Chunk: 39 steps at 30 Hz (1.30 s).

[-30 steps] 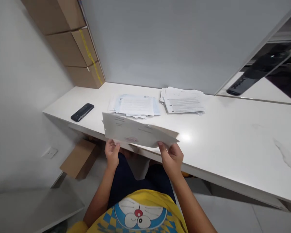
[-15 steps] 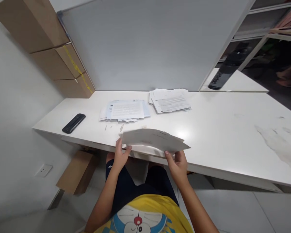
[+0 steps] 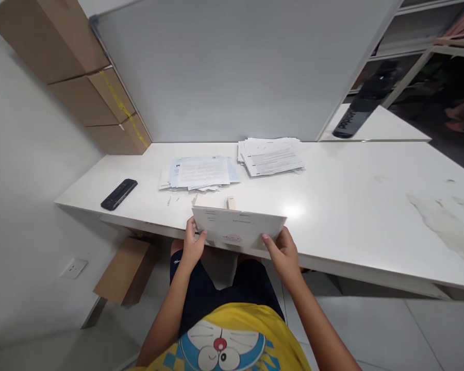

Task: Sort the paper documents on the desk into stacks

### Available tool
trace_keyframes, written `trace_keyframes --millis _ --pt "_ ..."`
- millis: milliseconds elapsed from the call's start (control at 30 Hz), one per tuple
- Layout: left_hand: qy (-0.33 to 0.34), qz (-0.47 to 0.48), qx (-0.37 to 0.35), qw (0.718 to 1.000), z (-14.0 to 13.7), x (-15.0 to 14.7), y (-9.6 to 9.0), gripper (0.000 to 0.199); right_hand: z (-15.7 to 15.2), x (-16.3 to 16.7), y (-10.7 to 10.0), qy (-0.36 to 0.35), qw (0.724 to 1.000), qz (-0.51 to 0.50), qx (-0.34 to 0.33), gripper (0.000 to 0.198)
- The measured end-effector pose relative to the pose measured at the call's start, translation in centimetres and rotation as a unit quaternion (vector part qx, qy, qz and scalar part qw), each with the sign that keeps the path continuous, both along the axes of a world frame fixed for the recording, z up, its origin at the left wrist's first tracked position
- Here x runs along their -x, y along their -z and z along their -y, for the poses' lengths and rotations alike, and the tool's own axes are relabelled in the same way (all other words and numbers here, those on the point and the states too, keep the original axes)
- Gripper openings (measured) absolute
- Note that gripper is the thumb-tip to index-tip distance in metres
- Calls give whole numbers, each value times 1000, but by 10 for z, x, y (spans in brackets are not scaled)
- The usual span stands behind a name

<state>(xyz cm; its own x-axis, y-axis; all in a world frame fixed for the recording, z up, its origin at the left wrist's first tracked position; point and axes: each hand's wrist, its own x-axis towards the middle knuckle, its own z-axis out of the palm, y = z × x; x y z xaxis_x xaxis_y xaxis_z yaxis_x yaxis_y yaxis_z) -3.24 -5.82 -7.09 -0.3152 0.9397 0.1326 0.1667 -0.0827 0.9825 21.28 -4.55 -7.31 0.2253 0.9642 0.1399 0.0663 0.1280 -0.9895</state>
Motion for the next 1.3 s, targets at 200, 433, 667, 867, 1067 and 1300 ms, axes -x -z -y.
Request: trace_keyframes --millis 200,433,667,867,1067,1300 --pt "-46 29 0 999 28 -10 6 53 3 -22 0 -120 982 81 118 43" --pt "-3 -5 73 997 35 -18 6 56 -6 -59 -14 -136 954 64 258 51" --pt "14 11 79 997 37 -24 1 55 7 -57 -35 -130 950 27 282 51" --pt "7 22 55 998 35 -26 0 48 6 -57 -32 -116 957 11 265 56" --pt "1 50 49 998 34 -29 -2 43 5 -59 -40 -135 956 5 259 54" --pt "1 13 56 998 20 -22 -4 47 -20 -47 -32 -90 957 182 209 60"
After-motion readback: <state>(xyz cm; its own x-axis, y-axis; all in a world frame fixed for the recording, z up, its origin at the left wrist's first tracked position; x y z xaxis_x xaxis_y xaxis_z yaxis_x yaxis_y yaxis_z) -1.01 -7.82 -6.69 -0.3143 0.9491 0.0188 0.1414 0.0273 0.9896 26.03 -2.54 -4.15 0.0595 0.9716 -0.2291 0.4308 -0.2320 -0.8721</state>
